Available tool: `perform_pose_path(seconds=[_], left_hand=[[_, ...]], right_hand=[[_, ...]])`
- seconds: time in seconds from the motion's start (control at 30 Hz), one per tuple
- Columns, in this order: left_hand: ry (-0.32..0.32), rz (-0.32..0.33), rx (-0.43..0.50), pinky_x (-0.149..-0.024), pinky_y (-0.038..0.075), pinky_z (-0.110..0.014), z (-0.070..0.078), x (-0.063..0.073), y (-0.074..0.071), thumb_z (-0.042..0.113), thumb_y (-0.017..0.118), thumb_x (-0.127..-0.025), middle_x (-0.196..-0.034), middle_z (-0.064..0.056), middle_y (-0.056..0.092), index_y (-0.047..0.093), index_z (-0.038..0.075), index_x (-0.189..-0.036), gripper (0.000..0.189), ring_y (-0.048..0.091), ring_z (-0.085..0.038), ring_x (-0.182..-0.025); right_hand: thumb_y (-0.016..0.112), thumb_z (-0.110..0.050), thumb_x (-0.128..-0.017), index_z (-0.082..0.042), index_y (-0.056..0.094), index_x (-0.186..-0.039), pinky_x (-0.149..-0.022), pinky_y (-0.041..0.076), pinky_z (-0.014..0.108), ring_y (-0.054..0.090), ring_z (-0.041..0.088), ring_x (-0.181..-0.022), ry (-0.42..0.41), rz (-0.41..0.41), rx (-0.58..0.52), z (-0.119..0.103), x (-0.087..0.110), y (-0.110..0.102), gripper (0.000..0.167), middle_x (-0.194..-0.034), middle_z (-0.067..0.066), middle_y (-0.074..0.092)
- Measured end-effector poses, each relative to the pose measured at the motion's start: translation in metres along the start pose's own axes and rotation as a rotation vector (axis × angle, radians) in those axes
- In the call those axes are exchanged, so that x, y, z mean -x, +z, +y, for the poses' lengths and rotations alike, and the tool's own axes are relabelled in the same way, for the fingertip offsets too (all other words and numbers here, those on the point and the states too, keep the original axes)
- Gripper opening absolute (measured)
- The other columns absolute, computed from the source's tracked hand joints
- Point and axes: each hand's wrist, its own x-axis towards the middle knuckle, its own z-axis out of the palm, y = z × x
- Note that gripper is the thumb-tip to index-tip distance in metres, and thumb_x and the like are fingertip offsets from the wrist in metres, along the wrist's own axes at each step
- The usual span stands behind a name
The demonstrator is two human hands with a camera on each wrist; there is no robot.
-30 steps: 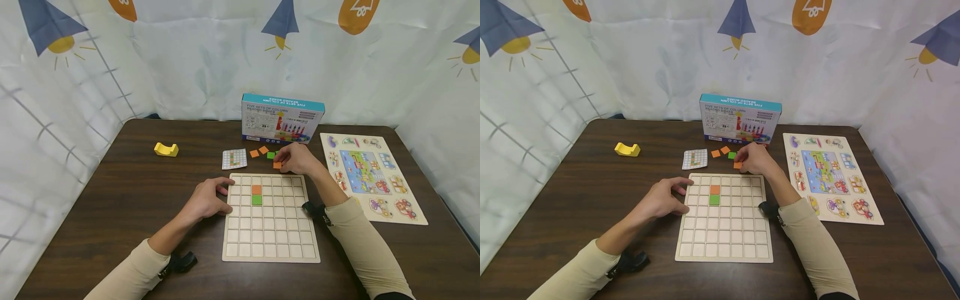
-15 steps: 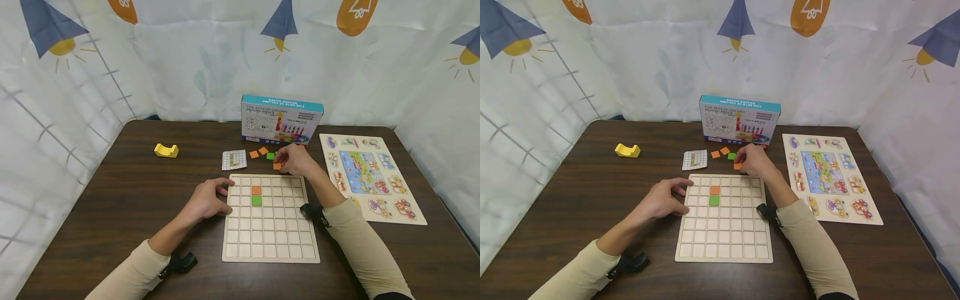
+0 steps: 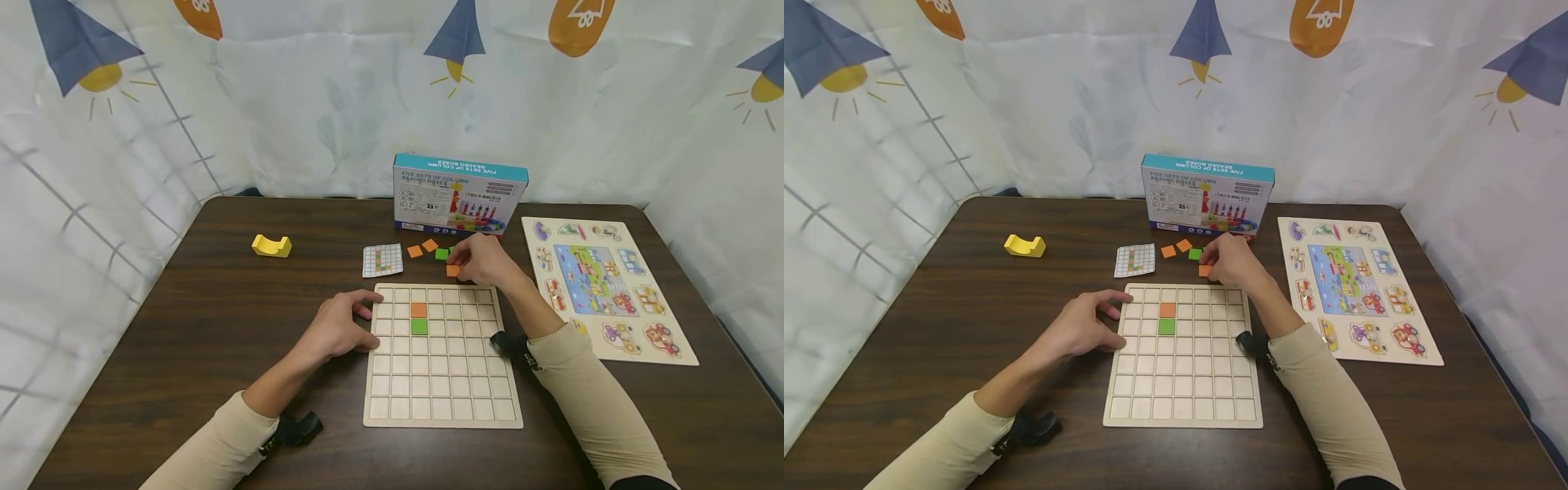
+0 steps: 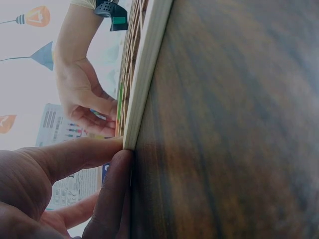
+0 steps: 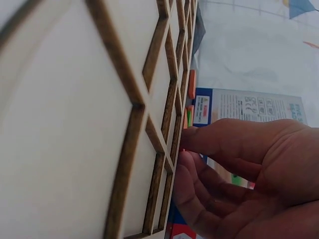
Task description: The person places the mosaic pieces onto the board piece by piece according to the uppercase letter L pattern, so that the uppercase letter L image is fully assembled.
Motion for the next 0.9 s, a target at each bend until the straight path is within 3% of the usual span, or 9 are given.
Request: perform_pose_path(seconds=[0.9], left_hand=[[0.004, 0.009, -0.018, -0.052, 0.053, -0.031, -0.001, 0.0, 0.0, -0.004, 0.09, -0.068, -0.108, -0.011, 0.066, 0.07, 0.018, -0.133, 0.071, 0.062, -0.022, -0.066]], right_hand=[[0.076, -0.001, -0.086, -0.007, 0.08, -0.106, -0.086, 0.058, 0.041, 0.068, 0.027, -0.096, 0.035, 0.042, 0.018, -0.013, 0.013, -0.004, 0.021, -0.106, 0.011, 0.076]])
